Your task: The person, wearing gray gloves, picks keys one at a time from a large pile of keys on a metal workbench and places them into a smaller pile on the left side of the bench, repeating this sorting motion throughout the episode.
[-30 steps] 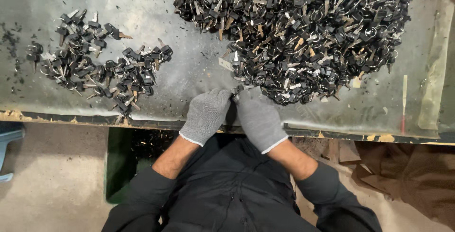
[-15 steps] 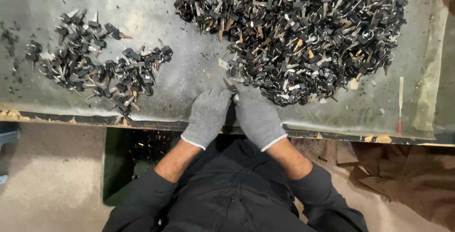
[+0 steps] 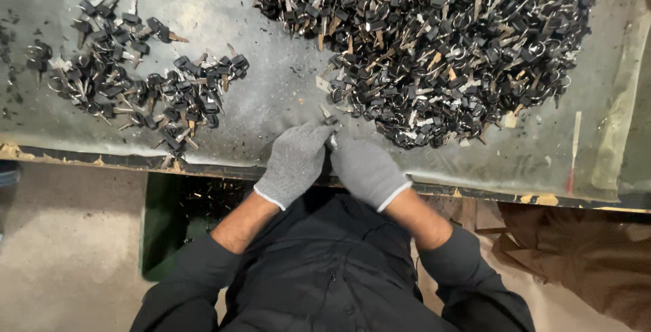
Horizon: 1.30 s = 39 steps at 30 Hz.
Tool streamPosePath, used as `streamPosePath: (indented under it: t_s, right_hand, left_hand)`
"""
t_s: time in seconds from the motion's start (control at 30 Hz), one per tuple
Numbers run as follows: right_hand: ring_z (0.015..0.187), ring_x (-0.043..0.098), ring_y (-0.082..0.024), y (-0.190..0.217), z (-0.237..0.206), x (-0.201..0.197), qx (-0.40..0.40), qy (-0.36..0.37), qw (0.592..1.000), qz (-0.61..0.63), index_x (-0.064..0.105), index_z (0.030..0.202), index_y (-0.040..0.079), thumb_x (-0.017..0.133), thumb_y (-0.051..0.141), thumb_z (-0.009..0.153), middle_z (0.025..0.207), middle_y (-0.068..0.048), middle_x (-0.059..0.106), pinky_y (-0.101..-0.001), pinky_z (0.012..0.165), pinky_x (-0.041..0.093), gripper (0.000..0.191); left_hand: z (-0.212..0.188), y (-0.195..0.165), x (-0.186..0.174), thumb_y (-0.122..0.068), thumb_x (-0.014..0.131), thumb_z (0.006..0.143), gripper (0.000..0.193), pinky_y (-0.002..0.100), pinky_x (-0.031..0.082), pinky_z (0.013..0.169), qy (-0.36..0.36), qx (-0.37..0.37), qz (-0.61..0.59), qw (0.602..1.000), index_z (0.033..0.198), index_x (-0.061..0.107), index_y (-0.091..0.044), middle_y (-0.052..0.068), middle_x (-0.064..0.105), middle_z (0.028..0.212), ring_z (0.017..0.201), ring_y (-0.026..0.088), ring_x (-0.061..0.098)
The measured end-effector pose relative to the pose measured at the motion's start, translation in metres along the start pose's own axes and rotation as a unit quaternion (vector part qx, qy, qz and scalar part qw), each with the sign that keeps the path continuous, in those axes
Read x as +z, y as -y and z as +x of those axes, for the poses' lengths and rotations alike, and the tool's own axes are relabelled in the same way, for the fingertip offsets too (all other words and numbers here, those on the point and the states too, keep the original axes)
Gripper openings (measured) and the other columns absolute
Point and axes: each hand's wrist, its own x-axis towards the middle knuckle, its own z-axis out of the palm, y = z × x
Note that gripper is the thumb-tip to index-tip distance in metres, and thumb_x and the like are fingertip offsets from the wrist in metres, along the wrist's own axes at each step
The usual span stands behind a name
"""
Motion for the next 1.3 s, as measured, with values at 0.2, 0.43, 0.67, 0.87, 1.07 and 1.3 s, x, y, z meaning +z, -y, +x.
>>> streamPosePath:
  t_s: [0.2,0.43,0.67,0.87,1.07,1.3]
  right_hand:
    - [0.089,0.074,-0.039,-0.015,-0.012,-0.023,-0.014,-0.060,0.974,0.220,0.053,0.119,0.002,0.057,0.028,0.102,0.098,-0.022,0.072,-0.0499,0.076,0.059,0.031]
    - [0.076,0.072,-0.040,0.002,-0.022,0.008,0.030,-0.089,0.996,0.001,0.038,0.149,0.003,0.059,0.025,0.098,0.091,-0.022,0.073,-0.0510,0.065,0.059,0.060]
    - [0.066,0.073,-0.030,0.001,-0.031,0.011,-0.050,-0.208,0.972,-0.098,0.057,0.105,0.006,0.059,0.015,0.099,0.085,-0.013,0.071,-0.0426,0.052,0.058,0.012]
    - [0.061,0.072,-0.033,0.008,-0.026,0.036,0.013,-0.176,0.980,-0.087,0.058,0.100,0.004,0.059,0.019,0.100,0.076,-0.018,0.069,-0.0428,0.048,0.056,0.015]
    - [0.071,0.072,-0.040,-0.009,-0.005,0.027,-0.059,-0.053,0.997,0.004,0.052,0.112,-0.006,0.061,0.024,0.096,0.075,-0.023,0.070,-0.0482,0.063,0.058,0.035]
    - [0.078,0.070,-0.044,-0.008,-0.015,0.001,0.006,-0.115,0.992,0.052,0.047,0.129,-0.001,0.060,0.030,0.099,0.083,-0.025,0.070,-0.0543,0.065,0.055,0.045]
  left_hand:
    - [0.004,-0.005,-0.006,-0.014,0.074,0.084,0.024,0.044,0.054,0.067,-0.015,-0.096,0.016,0.995,0.108,0.070,-0.010,0.008,0.069,0.083,0.076,0.031,0.070]
    - [-0.001,-0.011,-0.001,-0.019,0.073,0.084,0.013,0.046,0.052,0.067,-0.008,-0.049,0.142,0.989,0.088,0.063,-0.013,0.008,0.063,0.082,0.075,0.031,0.067]
    - [0.003,-0.012,-0.005,-0.014,0.071,0.085,0.017,0.050,0.052,0.074,0.005,-0.119,0.053,0.991,0.101,0.068,-0.008,0.012,0.069,0.090,0.083,0.035,0.068]
    - [-0.004,-0.002,-0.002,0.000,0.061,0.078,0.033,0.048,0.053,0.081,-0.004,-0.018,-0.037,0.999,0.110,0.069,-0.005,0.015,0.070,0.099,0.094,0.037,0.068]
    - [-0.001,-0.003,0.001,0.003,0.060,0.083,0.032,0.049,0.053,0.082,0.012,-0.017,-0.024,0.999,0.112,0.070,-0.005,0.015,0.069,0.097,0.091,0.037,0.067]
    - [0.000,-0.008,-0.005,-0.004,0.065,0.081,0.025,0.047,0.052,0.078,-0.031,-0.008,-0.022,0.999,0.106,0.070,-0.006,0.012,0.070,0.097,0.089,0.034,0.068]
